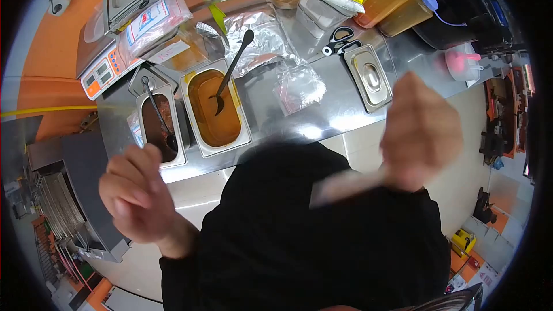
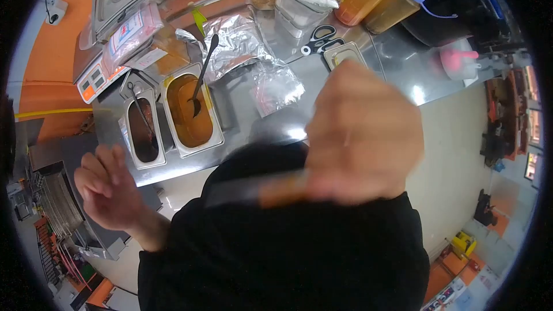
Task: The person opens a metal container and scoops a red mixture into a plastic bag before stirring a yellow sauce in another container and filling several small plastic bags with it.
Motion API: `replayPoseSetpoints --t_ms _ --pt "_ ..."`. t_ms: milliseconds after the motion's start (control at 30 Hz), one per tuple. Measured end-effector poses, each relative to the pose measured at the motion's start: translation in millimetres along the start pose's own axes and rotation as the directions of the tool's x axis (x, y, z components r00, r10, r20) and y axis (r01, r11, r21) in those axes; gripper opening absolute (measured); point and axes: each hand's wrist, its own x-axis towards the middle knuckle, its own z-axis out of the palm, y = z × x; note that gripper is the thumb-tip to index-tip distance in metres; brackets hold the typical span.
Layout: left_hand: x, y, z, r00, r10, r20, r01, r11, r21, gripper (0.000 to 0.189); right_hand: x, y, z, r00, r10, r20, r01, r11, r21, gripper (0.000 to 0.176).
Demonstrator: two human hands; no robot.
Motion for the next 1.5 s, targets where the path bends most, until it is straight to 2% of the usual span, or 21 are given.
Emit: replayPoseSetpoints --t_ms 33,67,133,200,333,433,533,600,633,667,700,767,833,867,967,1067,1167,1267,1367,1467,1500 --pt "-1 0 -11 0.997 -0.01 -0.083 0.009 1.0 -0.015 0.024 -9 10 -15 0.99 0.127 0.061 -0.123 0.99 -0.074 0.015" --pt "-3 0 -21 0.986 -0.02 -0.166 0.015 0.999 -0.029 0.024 -16 15 -25 0.922 0.378 0.081 -0.356 0.912 -0.205 0.014" --pt "-8 3 -38 0.967 -0.058 -0.25 0.043 0.997 -0.065 0.021 -52 51 -24 0.81 0.586 0.016 -0.524 0.737 -0.426 0.012" --pt "-12 4 -50 0.947 -0.085 -0.31 0.063 0.995 -0.081 0.019 -75 79 -2 0.8 0.593 -0.086 -0.54 0.65 -0.535 0.014" --pt "-13 -2 -52 0.929 -0.123 -0.35 0.109 0.992 -0.06 0.019 -131 114 69 0.738 0.674 -0.029 -0.634 0.678 -0.372 0.018" --pt "-10 -12 -41 0.95 -0.142 -0.279 0.161 0.986 0.045 0.019 -147 123 104 0.694 0.718 -0.058 -0.596 0.528 -0.605 0.017" --pt "-9 -27 -29 0.964 -0.181 -0.196 0.216 0.96 0.175 0.021 -151 126 103 0.752 0.658 -0.044 -0.521 0.551 -0.652 0.015" --pt "-12 -41 -23 0.962 -0.259 -0.089 0.274 0.909 0.315 0.013 -146 124 95 0.773 0.627 -0.1 -0.565 0.609 -0.556 0.012" --pt "-9 -47 -22 0.94 -0.337 0.056 0.288 0.871 0.398 0.01 -138 121 90 0.781 0.611 -0.129 -0.582 0.636 -0.506 0.011" --pt "-4 -53 -13 0.904 -0.397 0.156 0.273 0.818 0.506 0.014 -129 116 85 0.772 0.631 -0.078 -0.605 0.691 -0.396 0.012" --pt "4 -55 3 0.834 -0.534 0.141 0.364 0.724 0.586 0.018 -115 110 78 0.765 0.644 -0.024 -0.624 0.73 -0.28 0.012" --pt "9 -80 30 0.94 -0.265 0.215 0.03 0.692 0.722 0.019 -92 96 67 0.74 0.649 0.177 -0.657 0.753 -0.015 0.014" --pt "10 -91 36 0.865 -0.382 0.326 0.038 0.698 0.715 0.021 -76 84 60 0.696 0.562 0.447 -0.701 0.666 0.256 0.016" --pt "13 -93 36 0.816 -0.435 0.38 0.042 0.701 0.712 0.023 -70 81 57 0.683 0.528 0.505 -0.702 0.666 0.252 0.016" --pt "23 -92 33 0.522 -0.705 0.479 0.339 0.687 0.643 0.022 -69 84 52 0.633 0.482 0.606 -0.741 0.603 0.295 0.019" --pt "13 -97 32 0.568 -0.661 0.489 0.481 0.75 0.454 0.018 -76 90 49 0.608 0.509 0.609 -0.776 0.542 0.323 0.02" --pt "0 -104 31 0.474 -0.723 0.503 0.727 0.644 0.24 0.014 -73 86 53 0.624 0.46 0.632 -0.748 0.586 0.312 0.02" --pt "-11 -115 25 0.422 -0.723 0.547 0.812 0.57 0.126 0.009 -75 85 62 0.651 0.451 0.61 -0.734 0.58 0.354 0.019" --pt "-17 -112 25 0.288 -0.796 0.532 0.955 0.284 -0.091 0.007 -73 80 84 0.734 0.612 0.296 -0.678 0.635 0.37 0.016" --pt "-14 -106 32 0.513 -0.752 0.413 0.796 0.597 0.1 0.01 -89 79 95 0.534 0.833 -0.145 -0.741 0.543 0.396 0.016" --pt "-12 -106 34 0.608 -0.702 0.371 0.666 0.705 0.242 0.011 -91 76 89 0.599 0.795 -0.096 -0.746 0.597 0.296 0.017"
